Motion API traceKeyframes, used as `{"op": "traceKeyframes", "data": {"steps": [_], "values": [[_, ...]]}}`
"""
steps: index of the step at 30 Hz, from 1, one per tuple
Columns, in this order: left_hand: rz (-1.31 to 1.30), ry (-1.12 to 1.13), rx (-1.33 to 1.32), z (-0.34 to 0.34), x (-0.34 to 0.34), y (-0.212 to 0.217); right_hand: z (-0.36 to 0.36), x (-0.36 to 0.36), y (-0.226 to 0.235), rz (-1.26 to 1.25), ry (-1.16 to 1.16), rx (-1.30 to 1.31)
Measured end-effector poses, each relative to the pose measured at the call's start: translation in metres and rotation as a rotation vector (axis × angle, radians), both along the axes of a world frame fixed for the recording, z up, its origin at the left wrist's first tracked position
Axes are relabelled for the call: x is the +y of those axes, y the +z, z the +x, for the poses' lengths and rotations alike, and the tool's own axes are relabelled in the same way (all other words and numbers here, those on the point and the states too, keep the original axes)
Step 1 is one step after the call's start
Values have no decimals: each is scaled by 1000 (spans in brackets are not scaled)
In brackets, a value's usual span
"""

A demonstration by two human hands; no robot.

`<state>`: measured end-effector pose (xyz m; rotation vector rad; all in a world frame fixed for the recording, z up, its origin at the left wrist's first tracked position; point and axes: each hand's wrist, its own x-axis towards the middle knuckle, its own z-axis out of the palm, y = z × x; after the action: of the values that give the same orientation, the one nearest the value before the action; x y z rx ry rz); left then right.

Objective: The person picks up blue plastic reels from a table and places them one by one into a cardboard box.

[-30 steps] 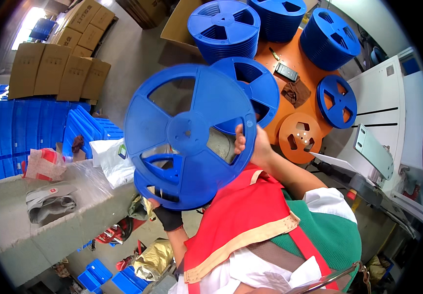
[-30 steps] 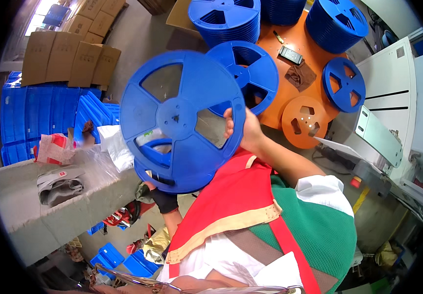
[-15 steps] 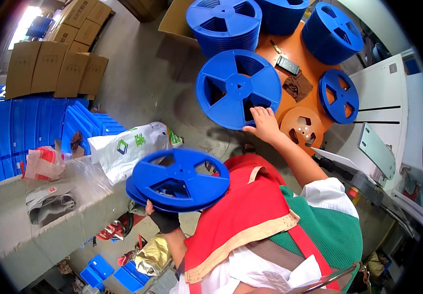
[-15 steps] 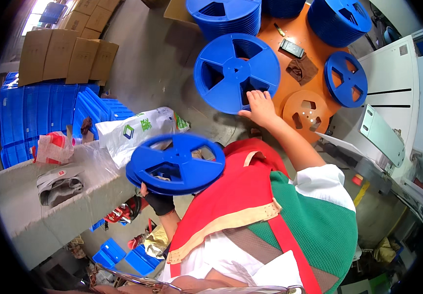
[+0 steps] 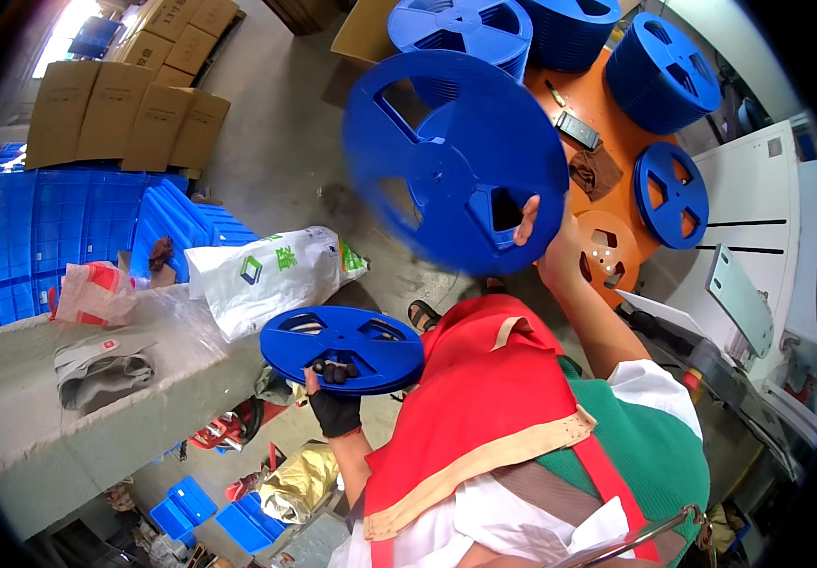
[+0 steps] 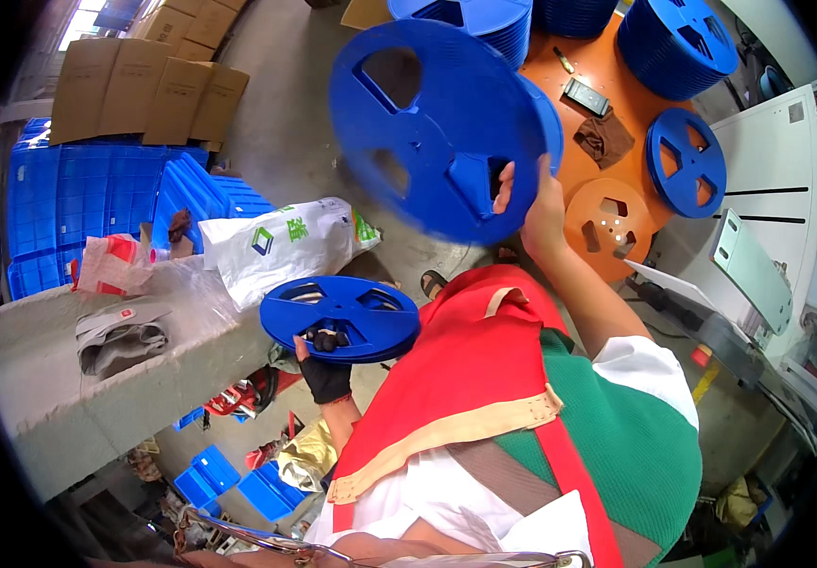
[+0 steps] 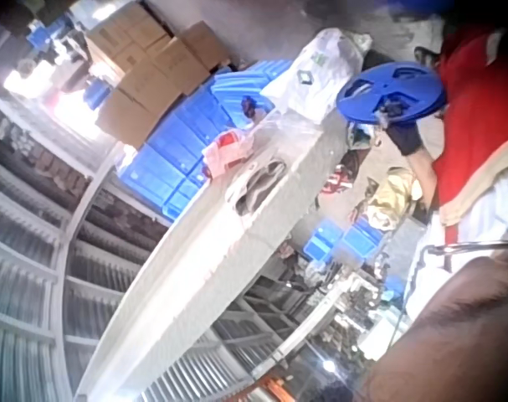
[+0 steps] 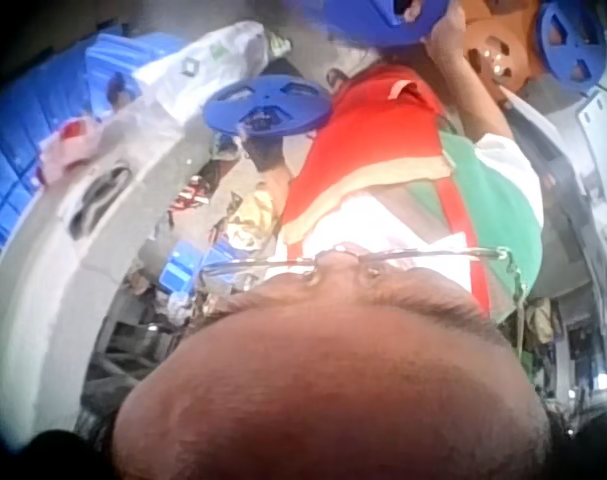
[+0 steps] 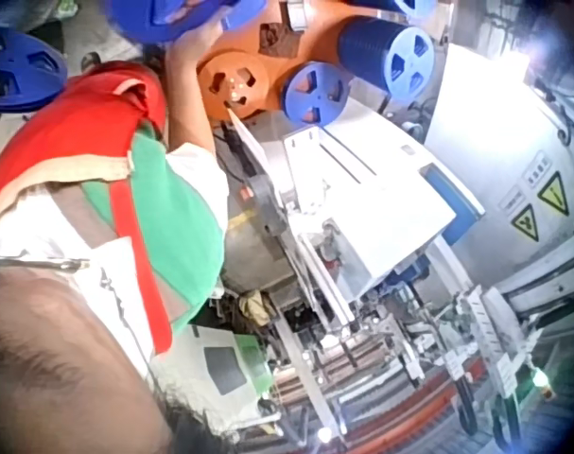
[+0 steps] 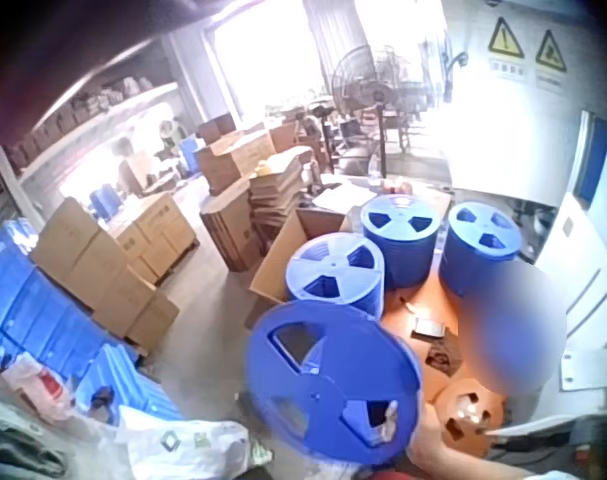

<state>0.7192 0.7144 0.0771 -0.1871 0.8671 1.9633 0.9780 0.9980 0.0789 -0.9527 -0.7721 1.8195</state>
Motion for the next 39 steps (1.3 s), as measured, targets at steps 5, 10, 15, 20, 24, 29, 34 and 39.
{"op": "traceKeyframes", "data": {"steps": [5,10,15,20,24,29,34,39], "values": [[-100,-74,52,-15,12,13,-16,-10,-30,-620,162,517],[-148,-87,175,8,36,31,-37,-31,-38,-756,362,300],[-9,-64,261,-10,6,17,-28,-18,-97,696,471,-1056],[-235,169,171,4,22,41,12,7,-147,1082,573,-1644],[-144,70,218,-15,1,19,18,14,-142,1252,633,-1376],[-136,154,132,-14,-4,15,3,4,-37,1216,56,-833],[-183,30,137,-23,-4,14,-18,-9,-19,-324,47,274],[-114,-75,226,5,34,35,-39,-35,-41,-852,307,444]]}}
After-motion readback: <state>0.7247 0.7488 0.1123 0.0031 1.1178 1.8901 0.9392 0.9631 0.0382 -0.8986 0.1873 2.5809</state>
